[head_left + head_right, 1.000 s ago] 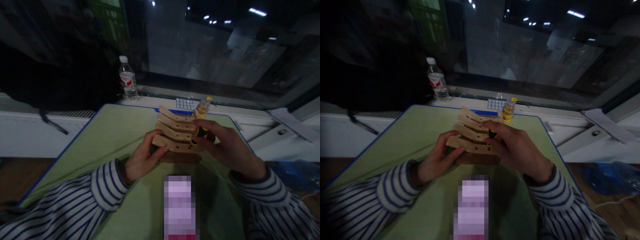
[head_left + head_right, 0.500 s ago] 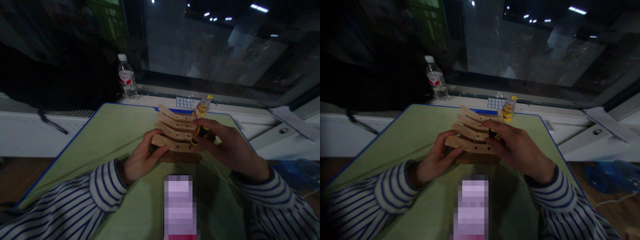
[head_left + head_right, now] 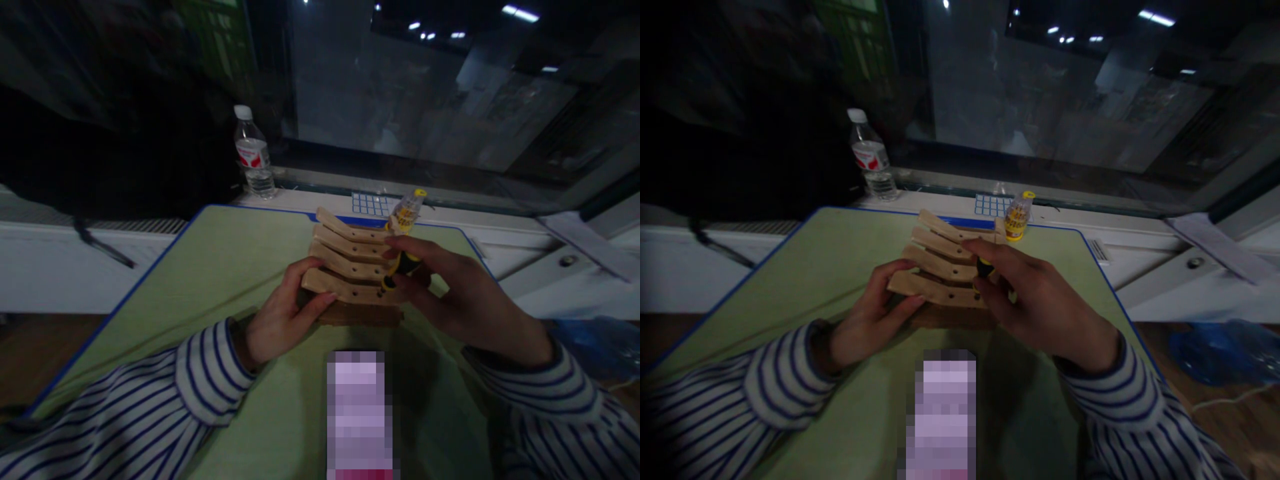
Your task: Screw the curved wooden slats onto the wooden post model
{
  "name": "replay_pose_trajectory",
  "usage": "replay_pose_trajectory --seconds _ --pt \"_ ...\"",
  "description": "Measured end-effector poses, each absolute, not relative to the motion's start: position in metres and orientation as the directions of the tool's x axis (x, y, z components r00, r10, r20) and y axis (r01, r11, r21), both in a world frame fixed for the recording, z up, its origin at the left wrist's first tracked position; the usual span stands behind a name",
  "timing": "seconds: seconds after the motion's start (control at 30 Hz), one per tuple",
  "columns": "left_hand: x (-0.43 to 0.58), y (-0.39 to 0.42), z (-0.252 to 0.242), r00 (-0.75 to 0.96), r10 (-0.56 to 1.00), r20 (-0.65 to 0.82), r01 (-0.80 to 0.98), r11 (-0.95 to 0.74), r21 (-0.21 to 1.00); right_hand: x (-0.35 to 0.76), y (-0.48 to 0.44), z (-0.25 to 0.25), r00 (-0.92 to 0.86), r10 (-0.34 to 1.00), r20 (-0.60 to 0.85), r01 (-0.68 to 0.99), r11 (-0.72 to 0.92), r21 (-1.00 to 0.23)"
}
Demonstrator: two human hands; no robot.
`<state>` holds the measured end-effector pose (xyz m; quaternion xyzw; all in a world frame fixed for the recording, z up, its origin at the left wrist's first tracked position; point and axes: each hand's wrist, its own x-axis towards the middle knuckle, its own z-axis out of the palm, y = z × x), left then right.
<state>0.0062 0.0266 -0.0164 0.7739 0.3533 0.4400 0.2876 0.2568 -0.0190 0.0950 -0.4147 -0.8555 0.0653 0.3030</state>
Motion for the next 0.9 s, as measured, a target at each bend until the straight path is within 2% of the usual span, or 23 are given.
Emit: replay_pose_trajectory --seconds 0.27,0.6,0.9 --pt "0.0063 0.0261 -0.0148 0.356 0.795 0.492 0.313 -0.597 0.739 0.2555 -0.0227 0.1009 -0.466 0.770 0.436 0.675 0.628 -0.388" --pt "0.0066 0.0261 -0.0150 0.361 0.786 0.502 0.310 -0.609 0.730 0.2556 -0.0243 0.1016 -0.466 0.769 0.439 0.753 0.604 -0.260" --pt "0.0069 0.0250 -0.0094 0.371 0.791 0.486 0.342 -0.603 0.721 0.2591 -0.0195 0.0957 -0.438 0.775 0.456 0.785 0.577 -0.227"
